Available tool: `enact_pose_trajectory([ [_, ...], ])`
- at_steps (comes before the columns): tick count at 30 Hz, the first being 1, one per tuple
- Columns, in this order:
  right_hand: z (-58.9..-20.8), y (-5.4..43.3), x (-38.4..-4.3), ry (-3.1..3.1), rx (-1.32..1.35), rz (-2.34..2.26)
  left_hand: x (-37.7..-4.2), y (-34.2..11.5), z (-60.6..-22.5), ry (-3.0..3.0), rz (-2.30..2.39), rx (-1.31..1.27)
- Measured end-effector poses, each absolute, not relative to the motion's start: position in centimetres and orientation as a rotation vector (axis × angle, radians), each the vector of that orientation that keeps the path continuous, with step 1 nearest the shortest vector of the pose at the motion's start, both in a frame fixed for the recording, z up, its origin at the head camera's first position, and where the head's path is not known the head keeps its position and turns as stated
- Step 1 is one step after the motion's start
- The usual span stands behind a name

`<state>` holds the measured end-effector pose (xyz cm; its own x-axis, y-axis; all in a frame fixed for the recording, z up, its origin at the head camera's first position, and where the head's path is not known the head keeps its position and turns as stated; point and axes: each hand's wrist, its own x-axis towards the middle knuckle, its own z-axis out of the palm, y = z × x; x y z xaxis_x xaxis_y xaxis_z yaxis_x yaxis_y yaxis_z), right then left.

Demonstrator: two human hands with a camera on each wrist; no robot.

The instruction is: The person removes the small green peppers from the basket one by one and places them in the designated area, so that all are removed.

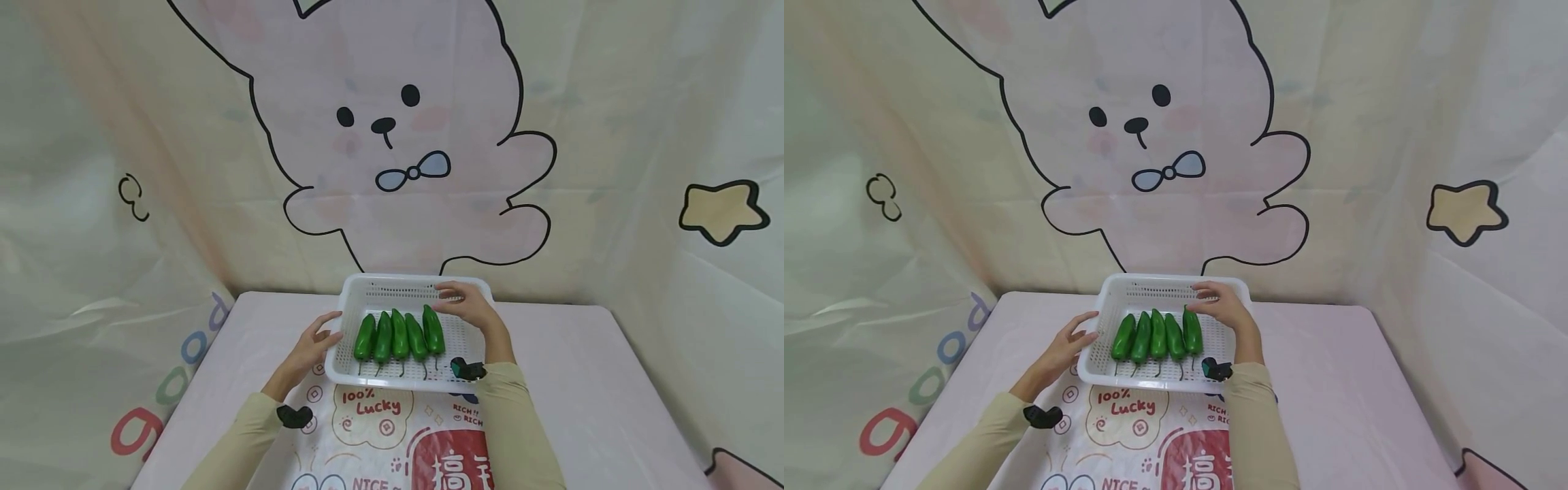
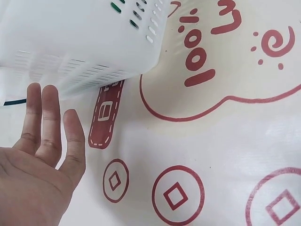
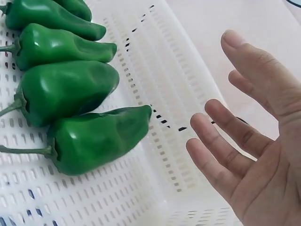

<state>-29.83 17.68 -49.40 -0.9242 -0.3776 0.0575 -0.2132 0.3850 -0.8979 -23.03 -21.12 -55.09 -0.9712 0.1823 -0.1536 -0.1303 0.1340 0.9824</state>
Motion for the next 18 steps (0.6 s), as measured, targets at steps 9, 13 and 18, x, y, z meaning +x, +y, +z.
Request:
enact_pose_trajectory([
  [9, -51.5, 17.0, -30.3, 2.407, -0.429, -1.578, -23.1, -21.3, -55.1, 2.171, 1.926, 0.05],
  [13, -52.3, 16.8, -30.4, 2.38, -0.395, -1.544, -23.1, -21.4, -55.2, 2.192, 1.901, 0.057],
  [18, -52.8, 16.5, -30.5, 2.376, -0.319, -1.494, -23.1, -21.4, -55.0, 2.194, 1.893, 0.05],
])
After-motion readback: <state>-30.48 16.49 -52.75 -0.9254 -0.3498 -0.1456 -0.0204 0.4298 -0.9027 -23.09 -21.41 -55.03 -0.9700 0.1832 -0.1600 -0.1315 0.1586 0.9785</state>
